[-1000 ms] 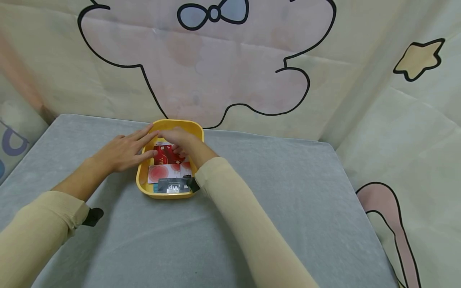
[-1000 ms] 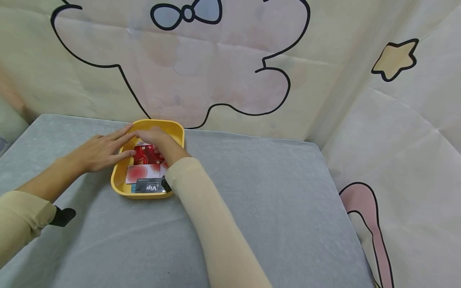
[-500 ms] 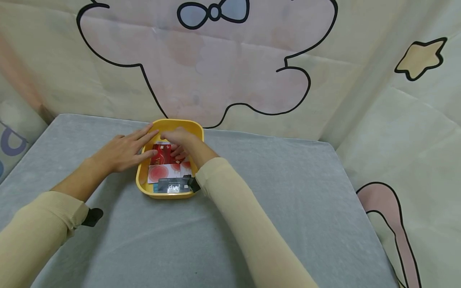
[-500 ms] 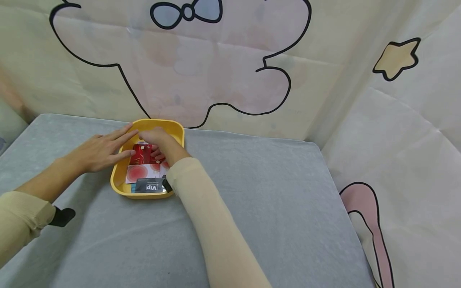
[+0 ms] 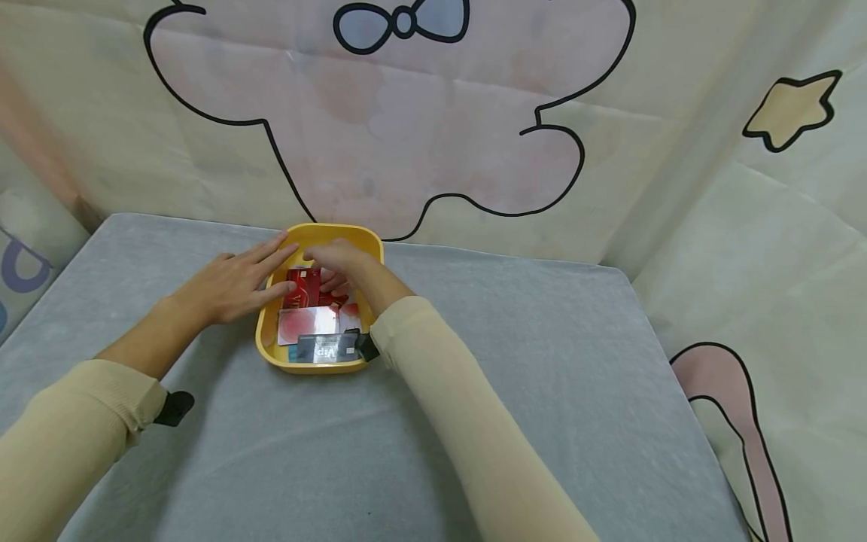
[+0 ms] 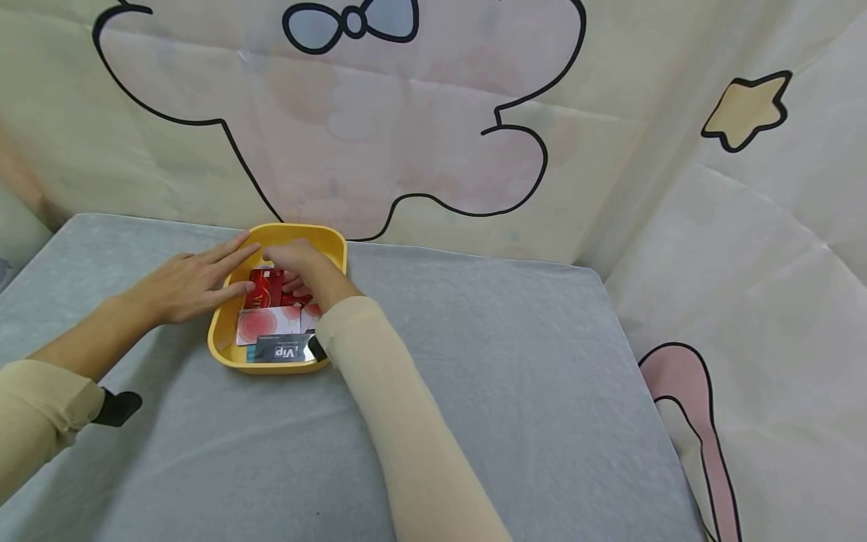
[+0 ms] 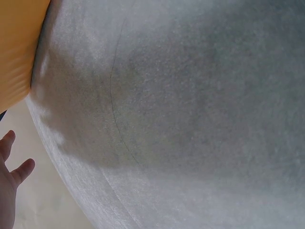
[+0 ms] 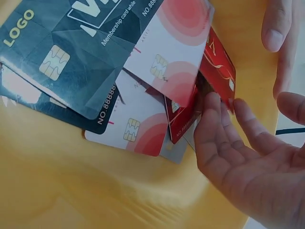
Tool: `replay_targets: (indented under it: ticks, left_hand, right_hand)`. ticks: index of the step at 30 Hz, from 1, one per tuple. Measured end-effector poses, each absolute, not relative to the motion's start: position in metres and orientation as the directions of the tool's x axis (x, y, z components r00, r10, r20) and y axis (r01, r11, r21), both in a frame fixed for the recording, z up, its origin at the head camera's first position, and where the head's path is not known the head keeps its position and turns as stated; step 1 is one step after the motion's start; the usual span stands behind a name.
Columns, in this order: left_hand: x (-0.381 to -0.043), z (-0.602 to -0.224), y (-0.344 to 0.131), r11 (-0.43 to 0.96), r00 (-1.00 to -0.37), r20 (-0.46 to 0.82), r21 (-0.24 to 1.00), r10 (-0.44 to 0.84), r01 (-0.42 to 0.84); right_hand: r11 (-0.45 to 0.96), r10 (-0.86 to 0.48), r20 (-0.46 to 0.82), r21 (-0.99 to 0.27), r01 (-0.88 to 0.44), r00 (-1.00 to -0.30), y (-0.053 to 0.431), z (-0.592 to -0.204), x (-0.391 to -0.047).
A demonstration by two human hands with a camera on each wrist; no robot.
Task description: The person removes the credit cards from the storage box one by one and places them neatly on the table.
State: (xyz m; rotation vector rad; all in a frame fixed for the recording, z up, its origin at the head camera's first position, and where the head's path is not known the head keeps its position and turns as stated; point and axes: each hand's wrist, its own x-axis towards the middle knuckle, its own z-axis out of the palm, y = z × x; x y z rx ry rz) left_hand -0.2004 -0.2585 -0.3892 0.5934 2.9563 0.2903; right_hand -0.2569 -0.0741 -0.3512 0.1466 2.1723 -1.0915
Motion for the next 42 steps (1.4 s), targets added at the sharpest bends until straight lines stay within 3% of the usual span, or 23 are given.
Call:
replay_targets:
  ticks: [9,15,32,37,42]
  left_hand:
    - [-0.201,-0.389,-0.258,0.906,-0.916,-0.076,0.199,0.393,0.373]
    - [-0.201,-0.390,-0.259,0.902,-0.913,-0.070,0.203,0.401,0.381]
    - [-0.202,-0.392,-0.260,0.900,-0.914,-0.054,0.208,0.402,0.384]
    - [-0.203,-0.394,-0.259,0.904,-0.916,-0.061,0.200,0.396,0.377]
    - [-0.204,-0.394,-0.258,0.908,-0.919,-0.070,0.198,0.388,0.368]
  right_hand:
    - [0.583,-0.241,-0.526,-0.750,0.311,-0.815,-0.072,-0.352,-0.255]
    - [0.552,-0.174,-0.483,-0.769,0.321,-0.858,-0.073,-0.354,-0.258]
    - [0.661,-0.108,-0.268,-0.739,0.132,-0.957,-0.060,-0.341,-0.265]
    - [0.552,-0.145,-0.232,-0.826,0.116,-0.962,-0.050,-0.336,-0.269]
    - [0.453,-0.276,-0.178,-0.891,0.035,-0.945,-0.039,-0.326,-0.271]
